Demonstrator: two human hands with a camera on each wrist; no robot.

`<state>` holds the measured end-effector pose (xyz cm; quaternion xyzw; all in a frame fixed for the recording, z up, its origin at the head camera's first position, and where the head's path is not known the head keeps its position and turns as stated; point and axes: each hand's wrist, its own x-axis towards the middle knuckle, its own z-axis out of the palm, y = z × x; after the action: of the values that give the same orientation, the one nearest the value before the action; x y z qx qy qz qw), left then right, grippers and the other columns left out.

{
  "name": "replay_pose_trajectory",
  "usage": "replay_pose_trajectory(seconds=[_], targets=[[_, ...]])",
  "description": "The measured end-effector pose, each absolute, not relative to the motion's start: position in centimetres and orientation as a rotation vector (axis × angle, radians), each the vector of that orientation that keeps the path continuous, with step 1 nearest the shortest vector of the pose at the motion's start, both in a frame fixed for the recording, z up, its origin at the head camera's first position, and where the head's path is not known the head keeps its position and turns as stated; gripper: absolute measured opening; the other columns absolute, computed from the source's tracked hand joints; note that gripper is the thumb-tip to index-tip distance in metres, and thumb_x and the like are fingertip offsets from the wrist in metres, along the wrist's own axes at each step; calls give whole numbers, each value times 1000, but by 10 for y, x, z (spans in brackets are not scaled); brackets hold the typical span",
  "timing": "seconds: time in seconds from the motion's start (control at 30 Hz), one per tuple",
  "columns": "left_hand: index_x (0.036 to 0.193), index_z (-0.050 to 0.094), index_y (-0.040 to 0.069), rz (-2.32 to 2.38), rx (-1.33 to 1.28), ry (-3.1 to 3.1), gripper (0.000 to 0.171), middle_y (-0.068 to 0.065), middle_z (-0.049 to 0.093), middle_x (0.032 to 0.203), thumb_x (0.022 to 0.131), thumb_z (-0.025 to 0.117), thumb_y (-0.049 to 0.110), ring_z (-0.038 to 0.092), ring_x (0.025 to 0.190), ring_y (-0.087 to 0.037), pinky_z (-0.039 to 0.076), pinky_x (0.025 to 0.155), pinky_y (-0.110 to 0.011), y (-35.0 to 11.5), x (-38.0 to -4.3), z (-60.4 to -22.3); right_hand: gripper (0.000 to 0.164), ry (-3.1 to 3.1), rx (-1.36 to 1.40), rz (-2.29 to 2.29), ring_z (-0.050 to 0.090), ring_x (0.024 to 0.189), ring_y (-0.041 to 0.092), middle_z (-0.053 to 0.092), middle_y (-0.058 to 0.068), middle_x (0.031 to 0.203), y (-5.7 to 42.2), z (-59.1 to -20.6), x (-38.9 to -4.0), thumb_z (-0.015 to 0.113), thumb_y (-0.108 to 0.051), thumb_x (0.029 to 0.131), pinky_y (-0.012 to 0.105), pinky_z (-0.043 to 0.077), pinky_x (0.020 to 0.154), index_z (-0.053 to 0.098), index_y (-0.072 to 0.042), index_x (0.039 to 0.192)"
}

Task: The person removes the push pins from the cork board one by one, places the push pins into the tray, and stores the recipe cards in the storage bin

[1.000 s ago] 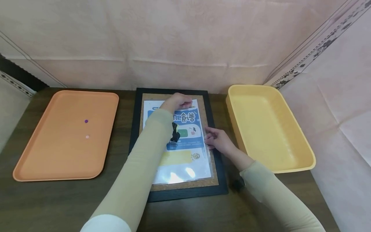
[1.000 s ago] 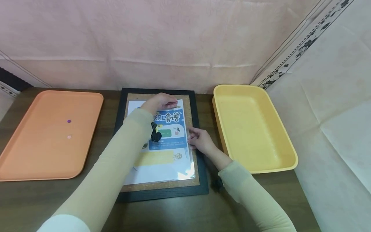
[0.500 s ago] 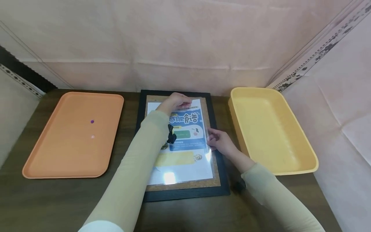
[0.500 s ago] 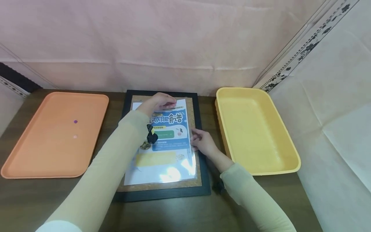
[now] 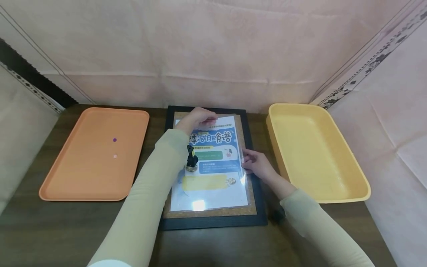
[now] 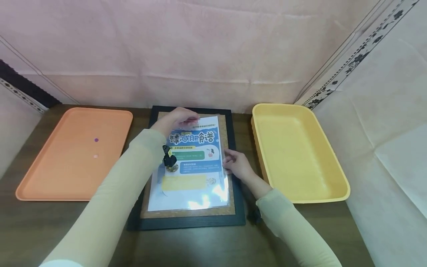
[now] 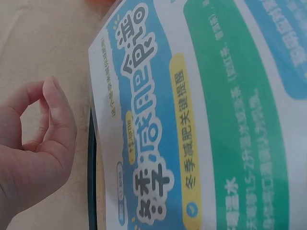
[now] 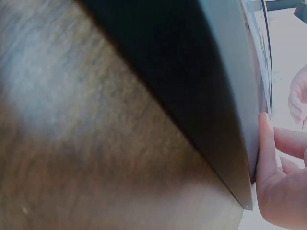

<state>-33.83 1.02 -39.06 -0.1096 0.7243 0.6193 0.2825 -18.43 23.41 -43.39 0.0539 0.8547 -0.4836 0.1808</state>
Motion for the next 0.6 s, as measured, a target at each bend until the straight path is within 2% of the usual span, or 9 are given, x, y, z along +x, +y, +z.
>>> replay_pose_trajectory(seconds=[0.17,0.3,0.43,0.6], targets=[[108,66,6,1680,-283,1927,23,-7,66,99,87,65,15,66,92,-18,52,74,-18,2,-333,-388,58,2412,170,-1366,67,88,20,60,15,105,234,-434,-184,59,-8,91,30,57,76,36,-14,144],[110,66,7,1628,-258,1976,24,-7,65,102,89,63,18,65,101,-21,52,80,-20,-6,-327,-384,58,2407,156,-1378,67,89,21,59,16,105,236,-434,-185,59,-7,91,29,57,74,36,-13,144],[111,65,7,1582,-225,2018,24,-9,65,107,90,62,18,64,105,-22,51,89,-25,-17,-322,-382,58,2397,135,-1392,67,92,23,59,18,107,237,-434,-185,59,-8,91,29,57,75,36,-12,144],[114,63,7,1553,-239,2034,27,-10,64,114,90,61,20,64,106,-22,50,91,-25,-32,-317,-381,58,2400,120,-1393,67,92,23,59,18,108,237,-434,-184,59,-9,91,30,57,76,35,-11,144]])
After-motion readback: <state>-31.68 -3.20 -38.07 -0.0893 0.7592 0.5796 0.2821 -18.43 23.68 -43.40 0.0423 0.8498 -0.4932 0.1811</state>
